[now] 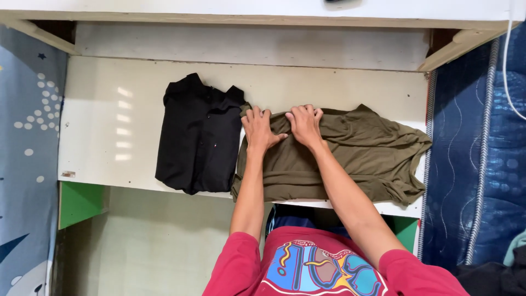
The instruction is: A person is folding various items of clothing, including shirts, first on a desk and then on a bed.
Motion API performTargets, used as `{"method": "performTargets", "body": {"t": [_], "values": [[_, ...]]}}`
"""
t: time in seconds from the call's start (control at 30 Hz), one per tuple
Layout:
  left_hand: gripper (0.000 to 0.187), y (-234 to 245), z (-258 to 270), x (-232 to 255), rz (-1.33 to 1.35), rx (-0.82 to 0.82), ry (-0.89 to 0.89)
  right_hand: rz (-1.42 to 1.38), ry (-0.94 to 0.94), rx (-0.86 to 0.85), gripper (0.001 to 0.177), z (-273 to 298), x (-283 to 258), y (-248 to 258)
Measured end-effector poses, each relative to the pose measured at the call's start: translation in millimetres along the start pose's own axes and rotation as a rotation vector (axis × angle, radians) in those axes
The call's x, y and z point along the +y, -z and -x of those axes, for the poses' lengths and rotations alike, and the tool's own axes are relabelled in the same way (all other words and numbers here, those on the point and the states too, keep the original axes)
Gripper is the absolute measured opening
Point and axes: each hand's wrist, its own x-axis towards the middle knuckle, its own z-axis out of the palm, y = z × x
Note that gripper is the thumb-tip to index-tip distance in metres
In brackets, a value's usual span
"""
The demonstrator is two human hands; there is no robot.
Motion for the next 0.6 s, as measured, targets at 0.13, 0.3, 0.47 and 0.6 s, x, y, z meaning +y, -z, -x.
{"method": "performTargets", "body": {"t": [0.13, 0.3, 0.47, 0.6], "values": [[0.085, 31.5, 10.4, -12.9, -0.028, 0.019, 0.053, 0.005, -0.074, 0.041, 0.034, -5.0, 1.5, 4.9], [0.056, -31.6, -10.7, -46.9, -0.133, 0.475, 0.023, 0.047, -0.094, 0.014, 0.036, -3.1, -8.1, 7.5], [0.046, -56.6, -19.4, -57.3, -0.284, 0.46, 0.19, 0.045, -0.141, -0.048, 0.039, -5.3, -9.5, 18.0], [0.082, -20.1, -2.8, -38.0, -0.146, 0.448, 0.087, 0.044, -0.141, -0.052, 0.028, -2.9, 5.6, 15.7]]}}
